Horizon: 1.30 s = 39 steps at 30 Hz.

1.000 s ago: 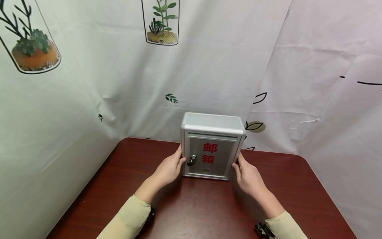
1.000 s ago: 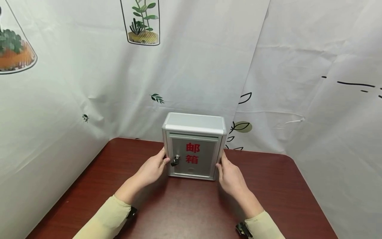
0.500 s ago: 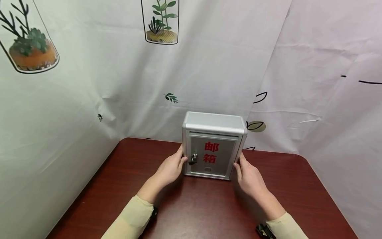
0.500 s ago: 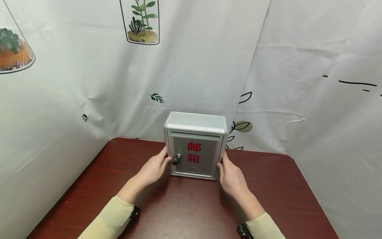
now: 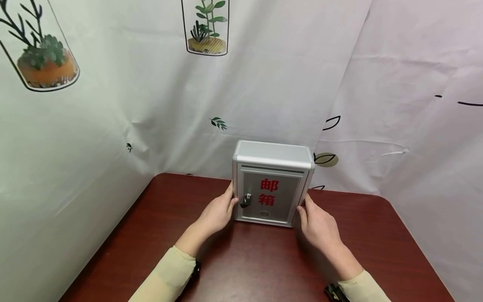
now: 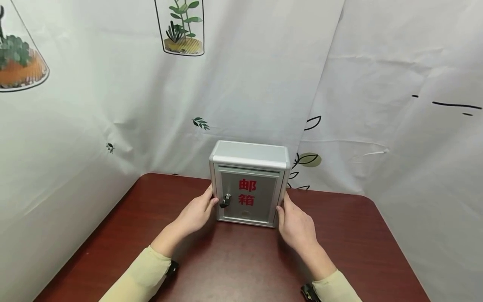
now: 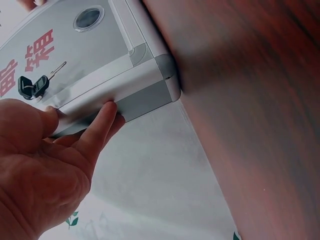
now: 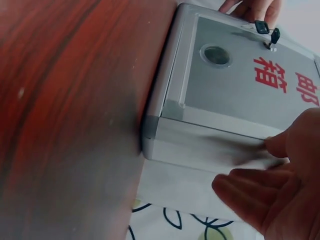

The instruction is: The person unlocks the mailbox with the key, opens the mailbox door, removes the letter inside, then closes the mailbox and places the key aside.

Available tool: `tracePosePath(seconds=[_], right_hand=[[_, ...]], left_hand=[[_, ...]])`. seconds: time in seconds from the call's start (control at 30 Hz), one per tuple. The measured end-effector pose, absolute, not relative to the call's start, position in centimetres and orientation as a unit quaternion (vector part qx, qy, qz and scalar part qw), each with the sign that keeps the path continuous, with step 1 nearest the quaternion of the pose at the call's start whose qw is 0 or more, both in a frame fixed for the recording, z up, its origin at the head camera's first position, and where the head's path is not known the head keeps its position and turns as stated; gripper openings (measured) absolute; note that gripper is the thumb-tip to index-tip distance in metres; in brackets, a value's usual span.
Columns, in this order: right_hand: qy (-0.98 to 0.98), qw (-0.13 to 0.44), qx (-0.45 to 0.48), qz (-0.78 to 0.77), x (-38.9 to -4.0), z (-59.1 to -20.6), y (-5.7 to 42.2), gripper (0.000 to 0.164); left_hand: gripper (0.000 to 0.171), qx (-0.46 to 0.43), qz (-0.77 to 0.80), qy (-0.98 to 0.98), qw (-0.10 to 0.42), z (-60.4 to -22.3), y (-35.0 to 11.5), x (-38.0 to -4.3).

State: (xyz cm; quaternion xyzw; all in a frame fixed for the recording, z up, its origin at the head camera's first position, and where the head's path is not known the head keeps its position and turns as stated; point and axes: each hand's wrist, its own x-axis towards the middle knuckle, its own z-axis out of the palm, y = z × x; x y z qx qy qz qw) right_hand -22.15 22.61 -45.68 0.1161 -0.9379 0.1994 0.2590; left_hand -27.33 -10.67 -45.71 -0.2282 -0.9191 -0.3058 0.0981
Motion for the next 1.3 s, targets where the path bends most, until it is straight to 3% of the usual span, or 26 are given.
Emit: tracePosePath(seconds=[0.37,0.73,1.3], right_hand=[[-0.935,0.287,0.055,0.202,-21.1,-45.2,21.6,0.024],[-0.935,0.292,0.047,0.195,-20.5,-44.9,20.8,0.022],[-0.932,0.283,0.106,0.200,-20.7,-45.6,16.8,0.025]], left_hand=[[0.069,-0.224,-0.304,-0.921,0.094,-45.5,-10.7,-27.3],[0.068,-0.227,-0.309,-0.919,0.096,-45.4,-10.7,-27.3],[0.068,-0.231,-0.318,-0.914,0.097,-45.4,-10.7,-27.3]])
